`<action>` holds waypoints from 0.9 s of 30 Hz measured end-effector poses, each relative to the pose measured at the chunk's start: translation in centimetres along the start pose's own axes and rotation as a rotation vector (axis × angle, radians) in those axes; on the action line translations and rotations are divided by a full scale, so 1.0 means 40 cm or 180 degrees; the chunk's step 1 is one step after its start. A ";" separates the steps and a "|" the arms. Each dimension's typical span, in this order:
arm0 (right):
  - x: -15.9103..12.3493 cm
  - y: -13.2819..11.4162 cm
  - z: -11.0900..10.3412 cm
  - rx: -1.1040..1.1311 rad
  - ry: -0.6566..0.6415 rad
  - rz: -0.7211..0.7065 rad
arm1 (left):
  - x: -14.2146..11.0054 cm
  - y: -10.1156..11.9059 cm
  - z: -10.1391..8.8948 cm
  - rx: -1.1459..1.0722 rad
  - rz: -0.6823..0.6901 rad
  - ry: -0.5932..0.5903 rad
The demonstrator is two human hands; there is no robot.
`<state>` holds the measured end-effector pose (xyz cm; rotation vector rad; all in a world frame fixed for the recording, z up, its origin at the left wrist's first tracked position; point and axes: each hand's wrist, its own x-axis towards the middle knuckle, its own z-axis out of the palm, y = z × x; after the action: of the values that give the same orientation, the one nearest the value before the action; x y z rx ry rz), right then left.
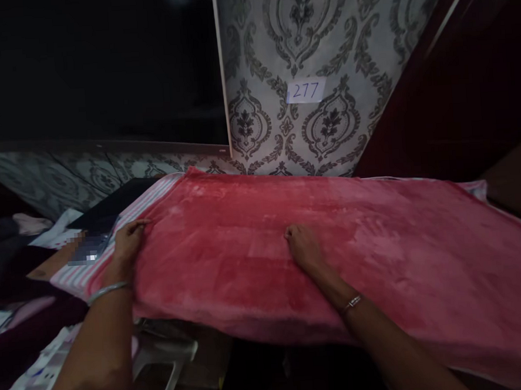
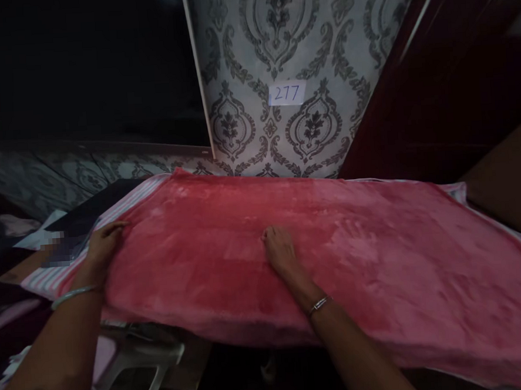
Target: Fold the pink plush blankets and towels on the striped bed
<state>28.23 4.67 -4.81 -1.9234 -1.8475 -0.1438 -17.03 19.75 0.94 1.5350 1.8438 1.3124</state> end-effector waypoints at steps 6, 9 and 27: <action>0.002 -0.002 -0.007 0.0247 -0.0056 0.0117 | -0.024 0.019 -0.008 -0.0202 -0.0134 0.0179; 0.003 0.001 -0.014 0.0565 0.0101 0.0237 | -0.030 0.028 -0.009 -0.0330 -0.0190 0.0229; -0.006 0.011 -0.009 0.0327 -0.0267 -0.0298 | -0.015 -0.003 0.001 -0.0710 -0.0217 0.0310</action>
<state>28.71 4.32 -4.67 -1.7993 -1.9608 0.0020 -16.86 19.20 0.68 1.3032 1.7228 1.5271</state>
